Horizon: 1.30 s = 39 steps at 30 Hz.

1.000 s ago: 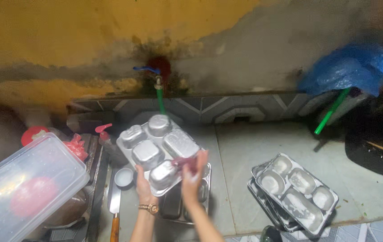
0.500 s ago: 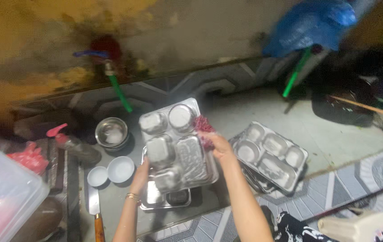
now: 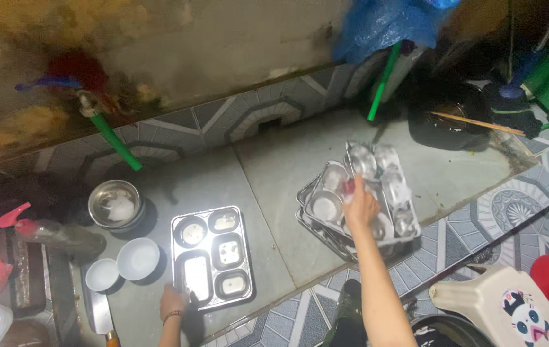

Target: The person scrubs compartmentalized stainless steel trays with a red scrub pad and soapy water at a sink, working over each tray section and stacking cleaned trays. They then rinse the scrub pad under the tap, wipe a clear plastic lid and container, and rinse a metal bowl.

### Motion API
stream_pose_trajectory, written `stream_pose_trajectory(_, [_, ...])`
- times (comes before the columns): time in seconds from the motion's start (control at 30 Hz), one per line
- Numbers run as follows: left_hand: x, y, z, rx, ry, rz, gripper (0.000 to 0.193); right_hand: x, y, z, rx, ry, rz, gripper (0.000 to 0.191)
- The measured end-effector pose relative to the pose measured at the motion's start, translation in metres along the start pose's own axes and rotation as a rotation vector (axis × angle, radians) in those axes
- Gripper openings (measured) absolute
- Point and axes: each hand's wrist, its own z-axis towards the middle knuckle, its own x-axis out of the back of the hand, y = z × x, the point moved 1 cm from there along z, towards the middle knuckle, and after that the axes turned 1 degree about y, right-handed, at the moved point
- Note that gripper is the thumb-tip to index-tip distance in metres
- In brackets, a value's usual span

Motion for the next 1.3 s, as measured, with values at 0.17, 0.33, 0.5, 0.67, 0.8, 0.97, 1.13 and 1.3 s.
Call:
stream_pose_trajectory(0.17, [-0.002,-0.016,-0.013,0.003,-0.038,0.128,0.043,-0.035,0.018,-0.043,-0.027,-0.256,-0.068,0.077])
stream_pose_trajectory(0.33, [-0.008,-0.021,-0.018,-0.094,0.151,0.096,0.033,-0.044,-0.002,-0.066,-0.008,-0.339,-0.139,0.083])
stream_pose_trajectory(0.5, [-0.012,-0.022,-0.01,-0.076,0.057,0.006,0.036,-0.033,-0.024,-0.068,0.055,-0.133,-0.073,0.087])
stream_pose_trajectory(0.67, [0.002,-0.017,0.019,0.007,-0.549,-0.507,0.016,-0.047,-0.056,-0.069,0.209,-0.161,0.606,0.042])
stream_pose_trajectory(0.8, [0.015,0.009,0.034,0.04,-0.739,-0.727,0.024,-0.071,-0.088,-0.087,-0.163,-0.515,1.008,0.041])
stream_pose_trajectory(0.97, [0.031,0.055,-0.001,-0.449,0.068,-0.304,0.037,-0.08,-0.112,-0.115,-0.267,-0.813,1.025,0.042])
stream_pose_trajectory(1.13, [0.076,0.072,-0.051,-0.565,0.323,-0.12,0.065,-0.078,-0.132,-0.135,-0.299,-0.95,1.15,0.038])
stream_pose_trajectory(1.3, [0.098,0.058,-0.047,-0.581,0.445,-0.326,0.061,-0.07,-0.157,-0.132,-0.357,-0.911,1.26,0.037])
